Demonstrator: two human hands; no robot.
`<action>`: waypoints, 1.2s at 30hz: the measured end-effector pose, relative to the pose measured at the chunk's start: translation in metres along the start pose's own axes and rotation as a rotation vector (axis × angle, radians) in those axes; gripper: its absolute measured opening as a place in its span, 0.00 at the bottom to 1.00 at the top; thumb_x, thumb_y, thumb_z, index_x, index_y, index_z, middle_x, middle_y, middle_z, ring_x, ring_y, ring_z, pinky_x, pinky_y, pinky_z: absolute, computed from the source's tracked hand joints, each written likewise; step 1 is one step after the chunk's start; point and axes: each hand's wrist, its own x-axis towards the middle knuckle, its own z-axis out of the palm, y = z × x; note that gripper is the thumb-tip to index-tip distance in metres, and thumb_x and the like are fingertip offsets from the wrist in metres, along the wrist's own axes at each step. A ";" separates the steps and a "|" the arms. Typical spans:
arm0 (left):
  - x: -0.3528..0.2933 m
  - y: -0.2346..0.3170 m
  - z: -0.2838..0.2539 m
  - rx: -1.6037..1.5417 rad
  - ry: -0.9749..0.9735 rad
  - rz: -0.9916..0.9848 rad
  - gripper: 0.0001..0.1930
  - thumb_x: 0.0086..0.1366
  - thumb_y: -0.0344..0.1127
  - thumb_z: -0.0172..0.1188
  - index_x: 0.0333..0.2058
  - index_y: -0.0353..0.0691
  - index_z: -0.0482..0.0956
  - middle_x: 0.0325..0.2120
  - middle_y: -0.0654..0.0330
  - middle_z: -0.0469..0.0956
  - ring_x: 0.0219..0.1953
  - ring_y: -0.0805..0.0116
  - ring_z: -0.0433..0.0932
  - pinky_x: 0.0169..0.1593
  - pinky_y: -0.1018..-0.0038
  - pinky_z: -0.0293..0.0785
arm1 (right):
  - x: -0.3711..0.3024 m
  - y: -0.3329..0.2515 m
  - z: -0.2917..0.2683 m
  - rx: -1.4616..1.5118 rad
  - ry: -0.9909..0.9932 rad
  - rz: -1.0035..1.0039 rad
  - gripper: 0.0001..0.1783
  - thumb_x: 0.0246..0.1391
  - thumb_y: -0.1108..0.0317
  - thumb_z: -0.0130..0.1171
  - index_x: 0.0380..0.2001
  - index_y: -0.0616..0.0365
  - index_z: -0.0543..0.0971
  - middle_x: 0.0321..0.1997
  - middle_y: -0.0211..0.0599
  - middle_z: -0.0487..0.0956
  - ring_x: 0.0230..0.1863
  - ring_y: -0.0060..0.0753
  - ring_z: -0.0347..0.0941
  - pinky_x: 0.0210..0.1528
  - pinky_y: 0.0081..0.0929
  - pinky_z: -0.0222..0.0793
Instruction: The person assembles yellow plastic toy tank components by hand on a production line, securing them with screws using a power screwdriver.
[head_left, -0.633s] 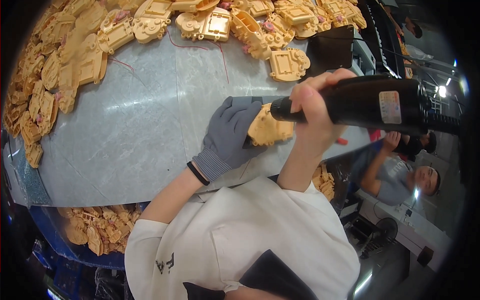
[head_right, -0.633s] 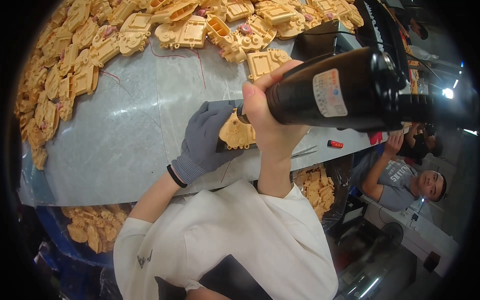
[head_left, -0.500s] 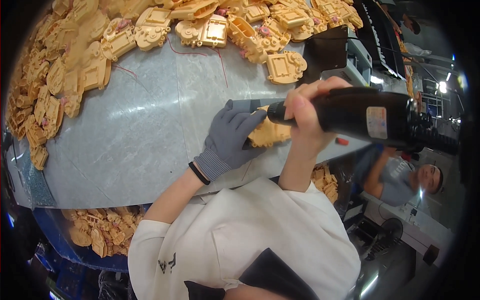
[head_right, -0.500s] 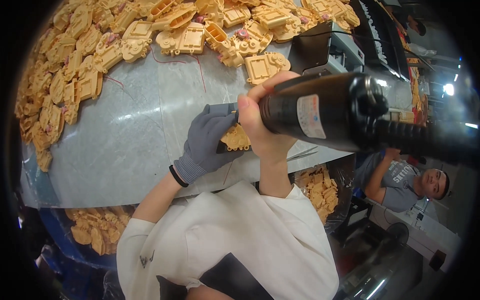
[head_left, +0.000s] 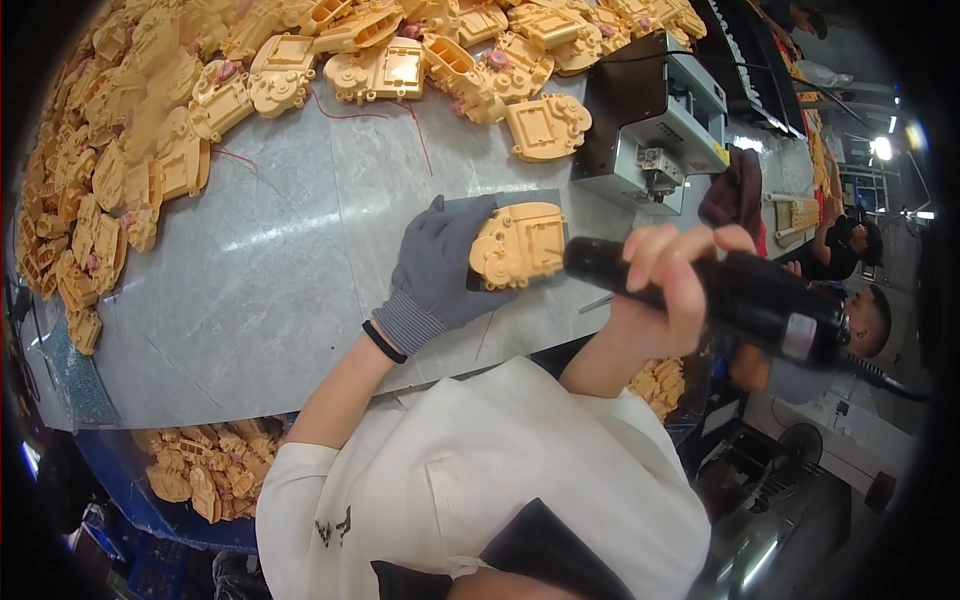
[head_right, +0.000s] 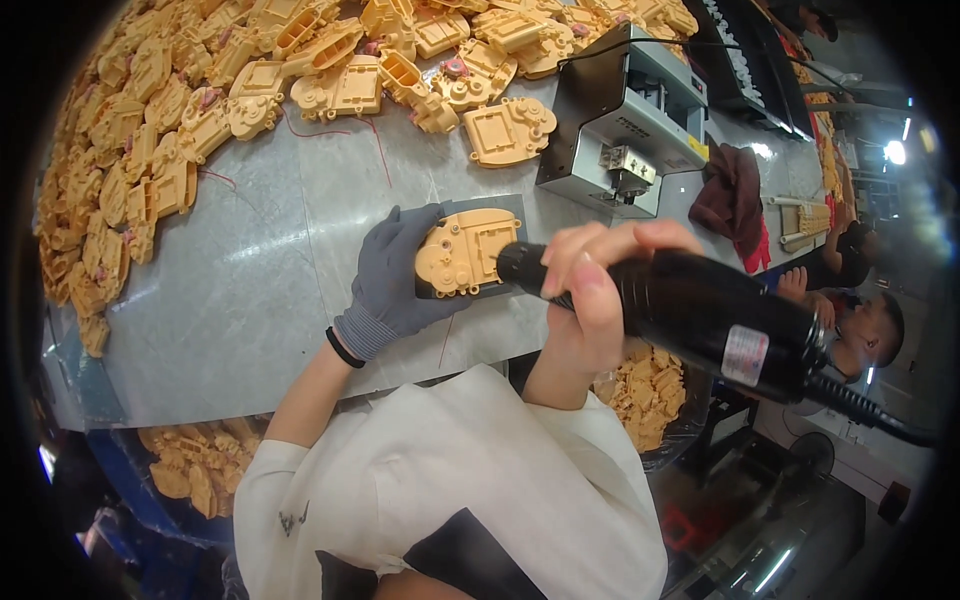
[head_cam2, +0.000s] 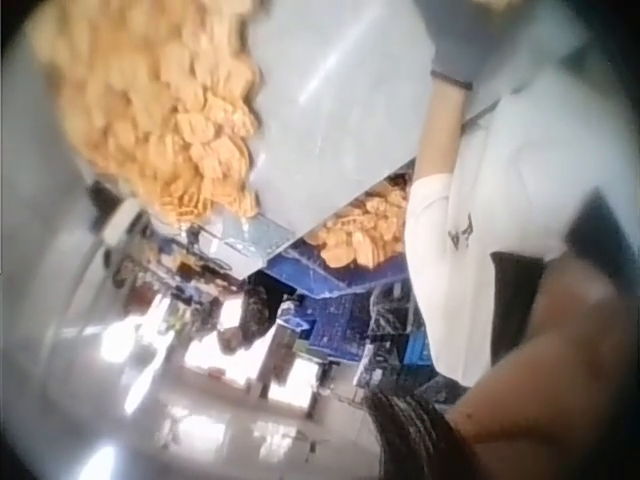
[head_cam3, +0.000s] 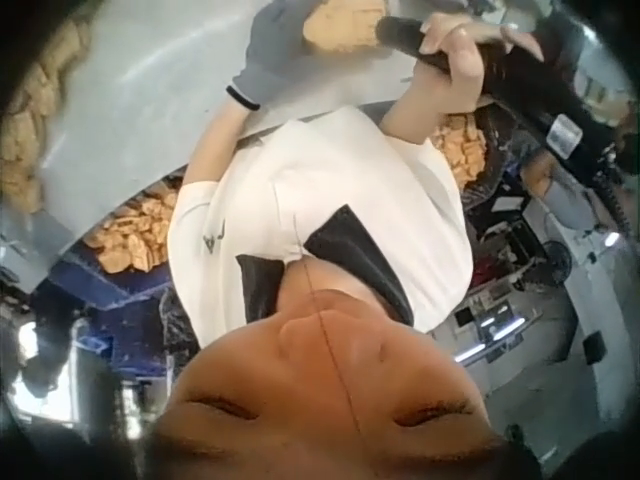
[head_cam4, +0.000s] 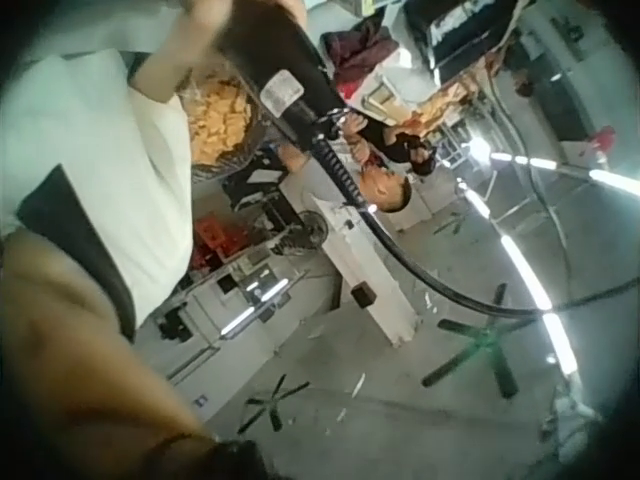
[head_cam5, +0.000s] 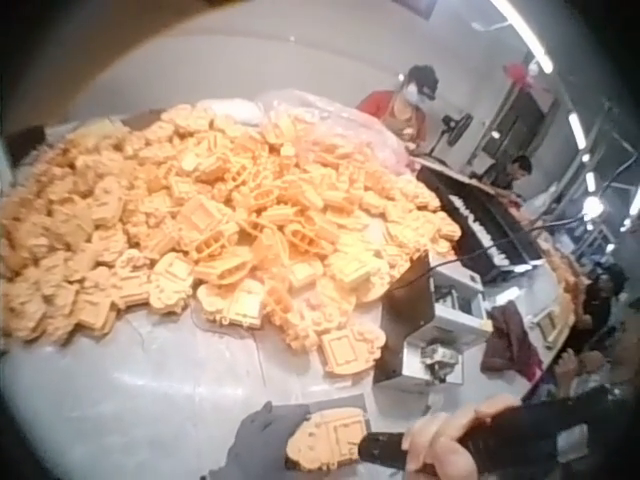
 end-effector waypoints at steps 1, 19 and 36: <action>-0.001 0.000 0.000 0.008 -0.023 -0.006 0.42 0.39 0.50 0.70 0.53 0.42 0.63 0.43 0.58 0.71 0.44 0.59 0.70 0.59 0.55 0.58 | 0.004 0.004 0.004 0.007 -0.051 0.014 0.26 0.41 0.77 0.46 0.48 0.60 0.61 0.18 0.33 0.63 0.16 0.28 0.61 0.27 0.31 0.60; -0.005 -0.010 0.003 -0.047 0.027 0.026 0.44 0.38 0.48 0.69 0.55 0.40 0.62 0.39 0.59 0.72 0.42 0.60 0.70 0.57 0.55 0.60 | 0.006 0.038 0.042 -0.080 -0.032 0.141 0.22 0.41 0.81 0.53 0.43 0.63 0.61 0.16 0.36 0.69 0.15 0.25 0.64 0.22 0.23 0.64; -0.003 -0.013 0.005 -0.088 0.007 0.012 0.42 0.41 0.50 0.67 0.54 0.35 0.62 0.36 0.57 0.72 0.38 0.63 0.71 0.58 0.55 0.61 | 0.014 0.040 0.034 -0.097 -0.179 0.118 0.25 0.42 0.80 0.48 0.47 0.59 0.59 0.16 0.37 0.64 0.12 0.31 0.61 0.21 0.35 0.63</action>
